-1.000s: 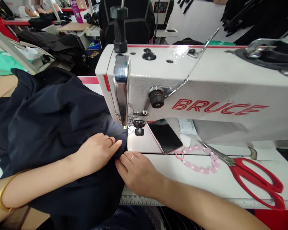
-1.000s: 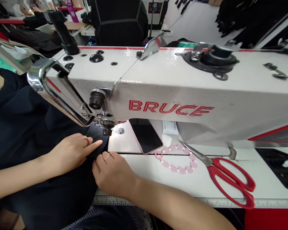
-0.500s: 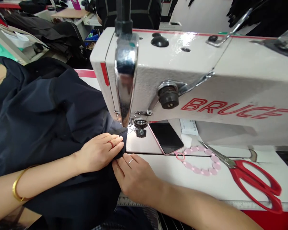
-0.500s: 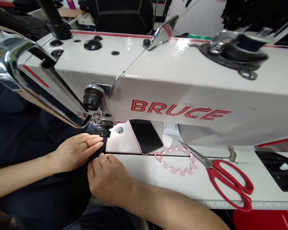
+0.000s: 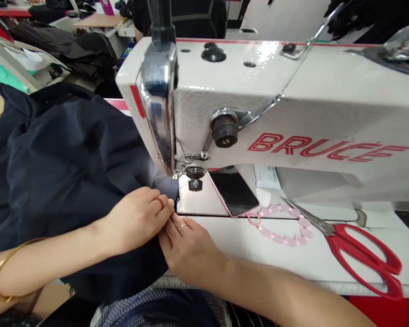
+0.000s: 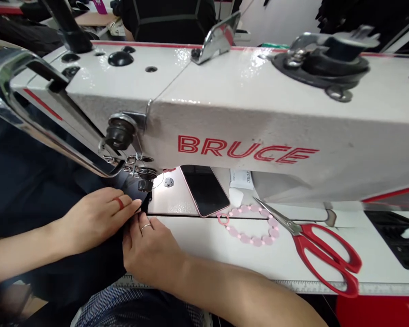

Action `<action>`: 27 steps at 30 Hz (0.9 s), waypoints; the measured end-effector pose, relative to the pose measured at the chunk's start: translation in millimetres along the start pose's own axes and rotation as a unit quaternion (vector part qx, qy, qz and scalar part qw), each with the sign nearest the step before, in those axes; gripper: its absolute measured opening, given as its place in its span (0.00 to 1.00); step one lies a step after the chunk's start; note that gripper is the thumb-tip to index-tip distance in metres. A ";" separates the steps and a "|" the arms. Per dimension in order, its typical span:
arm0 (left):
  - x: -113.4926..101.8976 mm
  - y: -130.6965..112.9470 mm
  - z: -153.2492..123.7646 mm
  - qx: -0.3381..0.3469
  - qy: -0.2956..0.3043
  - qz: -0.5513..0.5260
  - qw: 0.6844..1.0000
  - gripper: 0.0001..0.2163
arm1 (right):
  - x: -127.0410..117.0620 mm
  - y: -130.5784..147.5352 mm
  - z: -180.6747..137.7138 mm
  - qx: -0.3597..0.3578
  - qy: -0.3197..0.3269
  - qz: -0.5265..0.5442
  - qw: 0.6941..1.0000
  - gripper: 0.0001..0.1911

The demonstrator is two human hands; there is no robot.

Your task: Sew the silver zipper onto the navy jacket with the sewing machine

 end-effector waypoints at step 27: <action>-15.6 26.4 -22.8 0.006 0.092 0.038 0.995 0.18 | 8.5 -17.2 5.9 0.060 0.068 0.009 0.996 0.19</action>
Point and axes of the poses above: each hand's wrist, its own z-axis towards the middle knuckle, its own x-axis out of the palm, y = z × x, the point moved 9 cm from there along z, towards the middle knuckle, and after that the axes turned 12 degrees about x, right-handed, at the moved point
